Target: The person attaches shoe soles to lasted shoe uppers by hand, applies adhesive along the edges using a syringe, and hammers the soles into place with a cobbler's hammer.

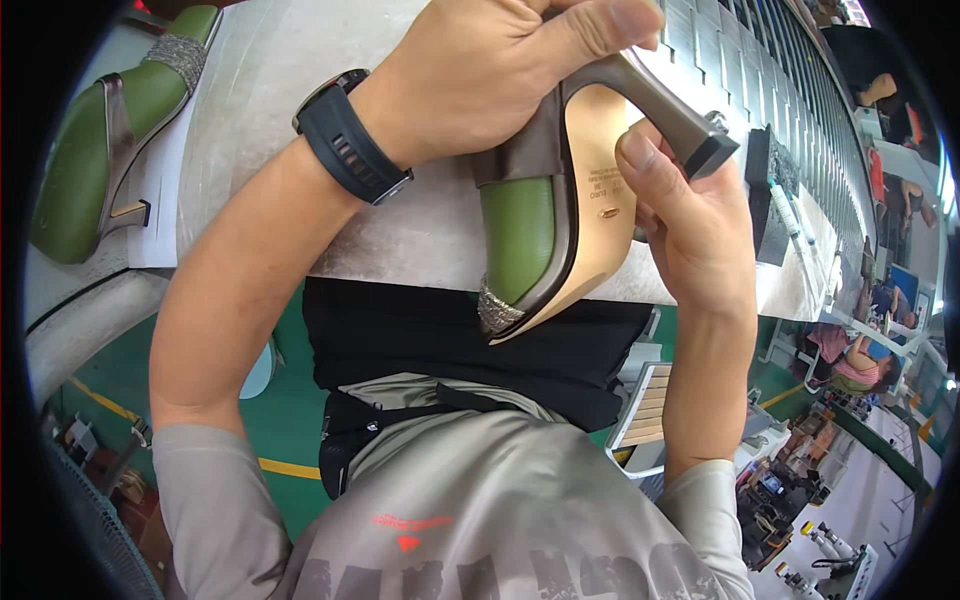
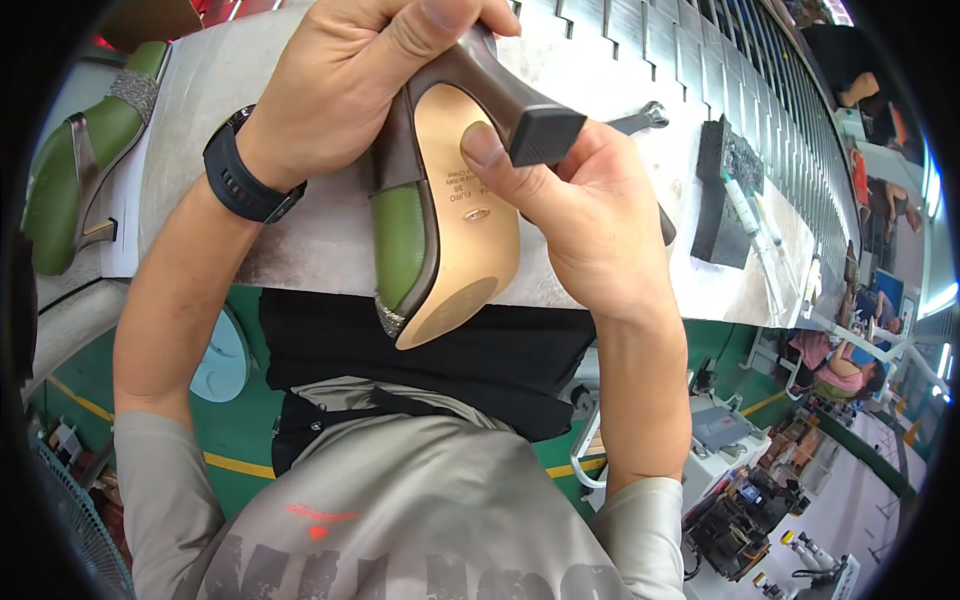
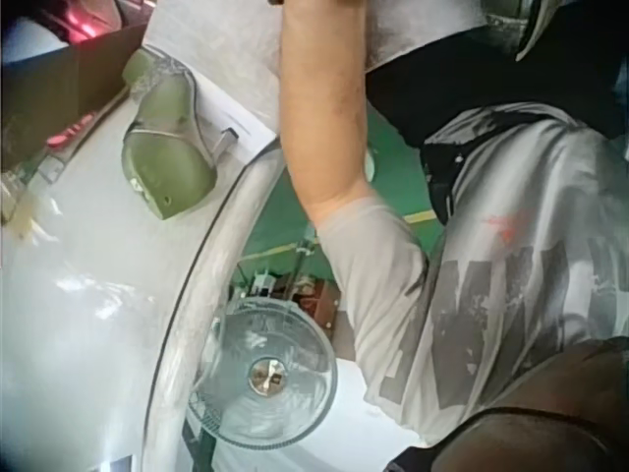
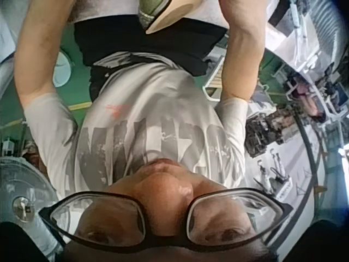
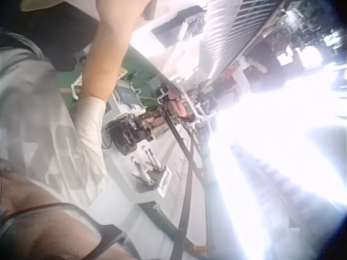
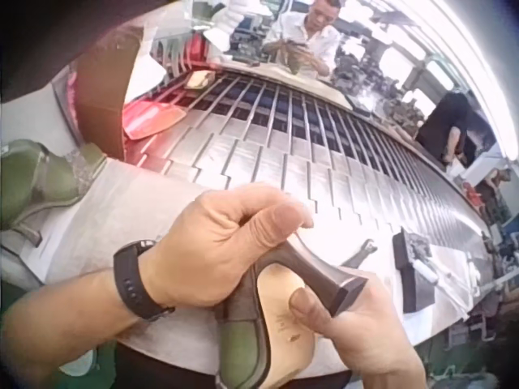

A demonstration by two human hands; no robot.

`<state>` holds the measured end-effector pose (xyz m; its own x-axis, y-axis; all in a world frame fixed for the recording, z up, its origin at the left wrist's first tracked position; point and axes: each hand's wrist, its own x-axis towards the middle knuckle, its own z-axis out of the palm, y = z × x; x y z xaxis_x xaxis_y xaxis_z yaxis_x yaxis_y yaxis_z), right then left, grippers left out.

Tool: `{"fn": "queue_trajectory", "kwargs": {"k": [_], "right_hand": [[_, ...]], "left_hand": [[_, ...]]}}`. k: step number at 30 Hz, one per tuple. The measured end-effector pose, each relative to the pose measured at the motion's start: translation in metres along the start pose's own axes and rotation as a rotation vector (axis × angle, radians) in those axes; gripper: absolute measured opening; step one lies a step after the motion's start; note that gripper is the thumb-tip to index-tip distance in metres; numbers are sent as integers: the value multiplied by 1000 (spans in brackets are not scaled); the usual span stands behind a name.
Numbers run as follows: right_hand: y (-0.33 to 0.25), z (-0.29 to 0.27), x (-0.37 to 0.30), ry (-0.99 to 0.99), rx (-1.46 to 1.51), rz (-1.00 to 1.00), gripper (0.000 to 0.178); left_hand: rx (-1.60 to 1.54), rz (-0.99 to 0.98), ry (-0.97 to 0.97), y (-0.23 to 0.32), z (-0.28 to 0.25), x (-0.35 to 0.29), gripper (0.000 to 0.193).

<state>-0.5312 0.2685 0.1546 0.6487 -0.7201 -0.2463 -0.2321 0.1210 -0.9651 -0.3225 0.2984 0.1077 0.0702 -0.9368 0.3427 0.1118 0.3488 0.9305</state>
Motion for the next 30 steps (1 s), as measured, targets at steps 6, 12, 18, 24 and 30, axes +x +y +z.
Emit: {"fn": "queue_trajectory", "kwargs": {"k": [6, 12, 18, 24, 30], "right_hand": [[20, -6, 3, -70, 382, 19, 16], [25, 1, 6, 34, 371, -14, 16], [30, -8, 7, 6, 305, -40, 20], [-5, -2, 6, 22, -156, -56, 21], [-23, -8, 15, -86, -555, -159, 25]], "left_hand": [[-36, 5, -160, -6, -19, -2, 40], [-79, -48, -266, -5, -23, 1, 62], [218, 186, -277, -10, -22, 5, 63], [261, 343, -203, -28, -20, 5, 52], [392, 452, -137, -34, -18, 7, 43]]}}
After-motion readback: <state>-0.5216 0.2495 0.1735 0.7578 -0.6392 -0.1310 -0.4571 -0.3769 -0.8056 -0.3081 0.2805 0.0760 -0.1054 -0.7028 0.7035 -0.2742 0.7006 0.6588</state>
